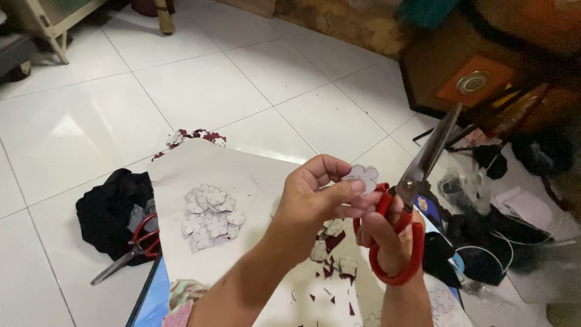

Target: The person sits at a work board and uses red-handled scissors to trim the edges of small flower-shaped cutouts, one at a time, rotating each piece in their fingers to cut around the scalloped outline. Trimmed pieces are set on a growing pile while scraps accumulate on the board.

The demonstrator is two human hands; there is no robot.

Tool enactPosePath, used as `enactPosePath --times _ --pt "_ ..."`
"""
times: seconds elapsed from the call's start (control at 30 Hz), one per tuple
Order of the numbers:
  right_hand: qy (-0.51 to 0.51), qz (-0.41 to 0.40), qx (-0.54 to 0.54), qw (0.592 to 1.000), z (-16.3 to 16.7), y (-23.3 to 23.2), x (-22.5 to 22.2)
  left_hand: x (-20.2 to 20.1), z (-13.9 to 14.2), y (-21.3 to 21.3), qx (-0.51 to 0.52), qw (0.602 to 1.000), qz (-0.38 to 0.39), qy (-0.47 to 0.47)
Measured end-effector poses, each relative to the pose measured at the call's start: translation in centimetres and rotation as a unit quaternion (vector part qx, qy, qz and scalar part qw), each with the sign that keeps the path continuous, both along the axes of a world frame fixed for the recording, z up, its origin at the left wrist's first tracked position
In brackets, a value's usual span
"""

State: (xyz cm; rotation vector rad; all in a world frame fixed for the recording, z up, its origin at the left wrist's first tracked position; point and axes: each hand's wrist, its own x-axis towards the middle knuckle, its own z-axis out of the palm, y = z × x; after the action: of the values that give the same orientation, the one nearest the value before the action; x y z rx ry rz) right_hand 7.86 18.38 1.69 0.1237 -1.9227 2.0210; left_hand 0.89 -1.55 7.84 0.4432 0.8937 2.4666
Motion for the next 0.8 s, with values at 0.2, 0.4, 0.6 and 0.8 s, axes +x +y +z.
enactPosePath --times 0.2,0.4,0.6,0.8 --pt "0.024 -0.061 -0.014 0.998 2.7 -1.8 0.6 0.2 -0.8 0.3 -0.094 0.993 -0.011 0.07" --pt "0.019 -0.078 0.026 0.996 3.4 -0.6 1.3 0.4 -0.3 0.3 -0.124 0.983 -0.006 0.136" --pt "-0.035 -0.078 0.083 0.993 5.2 -1.0 1.3 0.6 0.6 -0.7 -0.159 0.966 0.037 0.2" --pt "-0.04 -0.138 0.179 0.973 6.8 -1.7 2.2 -1.6 0.4 -4.4 -0.366 0.882 0.14 0.261"
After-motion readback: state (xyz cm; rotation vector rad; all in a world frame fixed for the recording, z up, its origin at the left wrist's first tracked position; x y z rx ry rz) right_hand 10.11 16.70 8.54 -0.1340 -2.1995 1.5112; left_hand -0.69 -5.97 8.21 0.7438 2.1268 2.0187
